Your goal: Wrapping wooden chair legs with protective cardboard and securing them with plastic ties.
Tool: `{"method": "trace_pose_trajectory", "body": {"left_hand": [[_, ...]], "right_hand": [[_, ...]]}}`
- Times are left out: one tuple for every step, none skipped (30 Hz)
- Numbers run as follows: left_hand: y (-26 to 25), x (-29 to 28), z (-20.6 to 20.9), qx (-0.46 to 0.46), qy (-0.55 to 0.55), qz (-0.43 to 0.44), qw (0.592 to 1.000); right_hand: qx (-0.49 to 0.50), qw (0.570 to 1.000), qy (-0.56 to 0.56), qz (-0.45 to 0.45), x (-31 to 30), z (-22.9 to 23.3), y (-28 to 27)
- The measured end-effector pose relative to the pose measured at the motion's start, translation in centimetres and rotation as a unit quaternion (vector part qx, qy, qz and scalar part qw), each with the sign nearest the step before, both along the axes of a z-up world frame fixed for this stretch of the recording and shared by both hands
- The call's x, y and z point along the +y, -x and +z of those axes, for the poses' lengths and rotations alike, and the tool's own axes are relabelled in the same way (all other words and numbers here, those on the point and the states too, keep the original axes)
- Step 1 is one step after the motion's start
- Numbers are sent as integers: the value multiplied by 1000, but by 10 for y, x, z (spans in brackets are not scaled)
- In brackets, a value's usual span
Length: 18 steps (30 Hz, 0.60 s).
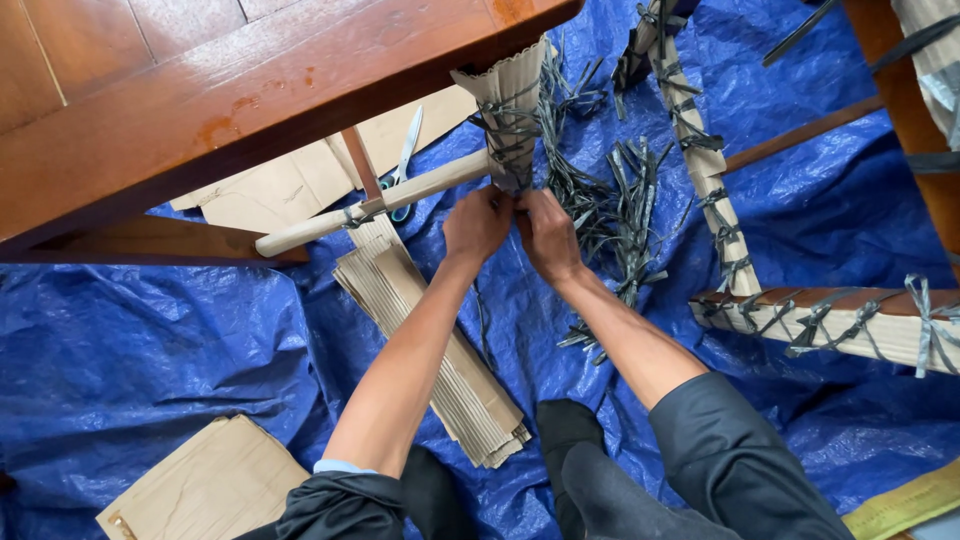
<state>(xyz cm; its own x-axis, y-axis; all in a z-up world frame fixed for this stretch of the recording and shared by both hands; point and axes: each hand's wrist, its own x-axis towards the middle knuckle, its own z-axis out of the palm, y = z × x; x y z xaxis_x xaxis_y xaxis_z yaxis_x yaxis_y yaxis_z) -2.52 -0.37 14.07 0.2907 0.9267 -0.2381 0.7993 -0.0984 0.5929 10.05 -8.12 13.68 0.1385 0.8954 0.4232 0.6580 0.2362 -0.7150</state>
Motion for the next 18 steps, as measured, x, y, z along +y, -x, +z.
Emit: {"method": "trace_pose_trajectory", "body": {"left_hand": [[0, 0, -1, -5, 12, 17, 1000], [0, 0, -11, -5, 13, 18, 1000], [0, -1, -21, -34, 24, 30, 999], [0, -2, -31, -63, 35, 42, 996], [1, 0, -50, -63, 36, 43, 996], [2, 1, -70, -145, 49, 77, 985], [2, 3, -90, -226, 62, 109, 966], [3, 3, -96, -226, 62, 109, 966], [4, 3, -102, -296, 133, 129, 937], [4, 2, -108, -362, 202, 148, 898], [4, 3, -110, -362, 202, 148, 898], [3, 3, -113, -388, 234, 182, 872], [3, 1, -116, -412, 267, 218, 844], [3, 2, -127, -412, 267, 218, 844], [3, 2, -137, -452, 274, 243, 814], [3, 2, -148, -490, 279, 267, 781], [6, 6, -144, -490, 280, 267, 781], [8, 10, -140, -511, 284, 358, 728]], "right_hand": [[7, 1000, 2, -5, 0, 1, 0], [7, 1000, 2, -5, 0, 0, 0], [15, 1000, 2, -6, -1, -2, 0], [24, 1000, 2, -7, -2, -3, 0], [24, 1000, 3, -6, -1, -3, 1], [20, 1000, -10, -5, -1, -4, 1], [17, 1000, -22, -5, -1, -4, 2], [16, 1000, -22, -5, -1, -4, 4], [26, 999, -22, -11, -1, -3, 6], [35, 999, -21, -18, -1, -2, 8], [35, 999, -22, -18, -1, 2, 10], [63, 997, -17, -29, 0, 6, 13], [91, 995, -11, -39, -1, 9, 15], [91, 995, -11, -39, 0, 5, 16], [102, 992, 18, -65, 0, 0, 17], [113, 988, 47, -91, 0, -6, 18], [112, 988, 48, -92, 1, -19, 12], [115, 984, 12, -134, 2, -33, 6]]}}
